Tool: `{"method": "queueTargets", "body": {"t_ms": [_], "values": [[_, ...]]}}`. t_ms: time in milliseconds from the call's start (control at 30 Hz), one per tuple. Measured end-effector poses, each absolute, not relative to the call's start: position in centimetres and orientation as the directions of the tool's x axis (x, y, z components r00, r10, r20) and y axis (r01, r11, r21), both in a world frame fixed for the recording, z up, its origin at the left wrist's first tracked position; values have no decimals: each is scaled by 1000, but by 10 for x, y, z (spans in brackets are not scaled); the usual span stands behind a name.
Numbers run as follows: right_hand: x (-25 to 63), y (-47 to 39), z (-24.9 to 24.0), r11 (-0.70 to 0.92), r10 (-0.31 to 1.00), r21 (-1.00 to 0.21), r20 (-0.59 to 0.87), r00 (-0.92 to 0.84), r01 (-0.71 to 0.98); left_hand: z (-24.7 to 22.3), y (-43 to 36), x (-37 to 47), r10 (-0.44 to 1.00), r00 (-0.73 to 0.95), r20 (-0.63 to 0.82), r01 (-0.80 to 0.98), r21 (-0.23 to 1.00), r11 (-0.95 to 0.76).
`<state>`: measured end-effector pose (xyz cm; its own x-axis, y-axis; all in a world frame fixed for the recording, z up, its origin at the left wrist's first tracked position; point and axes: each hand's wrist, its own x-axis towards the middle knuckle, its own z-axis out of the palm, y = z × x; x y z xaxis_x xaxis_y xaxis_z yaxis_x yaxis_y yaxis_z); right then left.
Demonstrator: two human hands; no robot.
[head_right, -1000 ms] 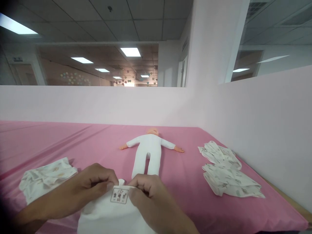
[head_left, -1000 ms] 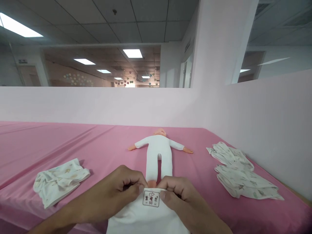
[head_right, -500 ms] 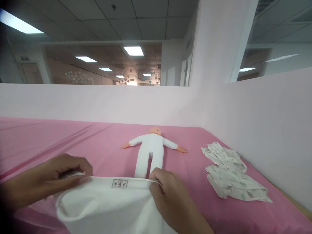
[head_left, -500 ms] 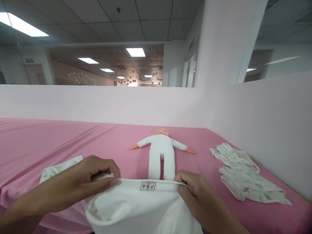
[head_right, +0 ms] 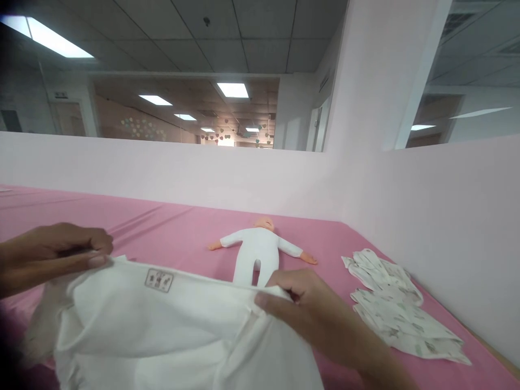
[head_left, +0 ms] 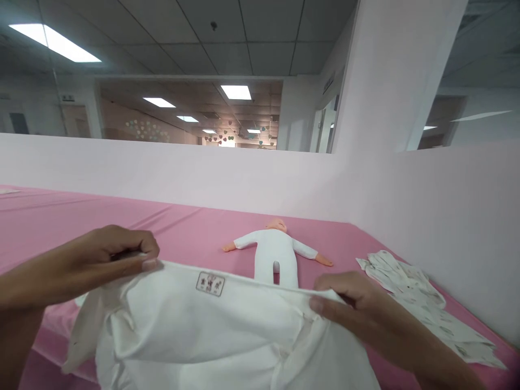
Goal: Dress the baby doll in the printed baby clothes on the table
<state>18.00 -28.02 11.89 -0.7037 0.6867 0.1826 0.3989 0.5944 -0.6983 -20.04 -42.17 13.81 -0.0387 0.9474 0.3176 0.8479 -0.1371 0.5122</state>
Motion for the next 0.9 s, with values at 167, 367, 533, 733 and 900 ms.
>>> {"method": "queueTargets", "body": {"t_ms": [167, 367, 533, 733, 900], "values": [[139, -211, 122, 513, 732, -794, 207, -649, 326, 130, -347, -222, 947, -15, 321, 844, 511, -160], [83, -110, 82, 441, 811, -841, 223, -542, 313, 67, -201, -273, 976, -79, 201, 901, 434, -16], [65, -60, 37, 414, 896, -766, 248, -368, 492, 7, -129, -268, 960, -221, 172, 963, 194, 187], [62, -38, 16, 424, 905, -700, 298, -304, 575, -33, -109, -243, 931, -314, 187, 946, 147, 289], [60, -35, 13, 424, 904, -672, 349, -245, 607, -38, -113, -221, 890, -349, 293, 937, 94, 337]]}}
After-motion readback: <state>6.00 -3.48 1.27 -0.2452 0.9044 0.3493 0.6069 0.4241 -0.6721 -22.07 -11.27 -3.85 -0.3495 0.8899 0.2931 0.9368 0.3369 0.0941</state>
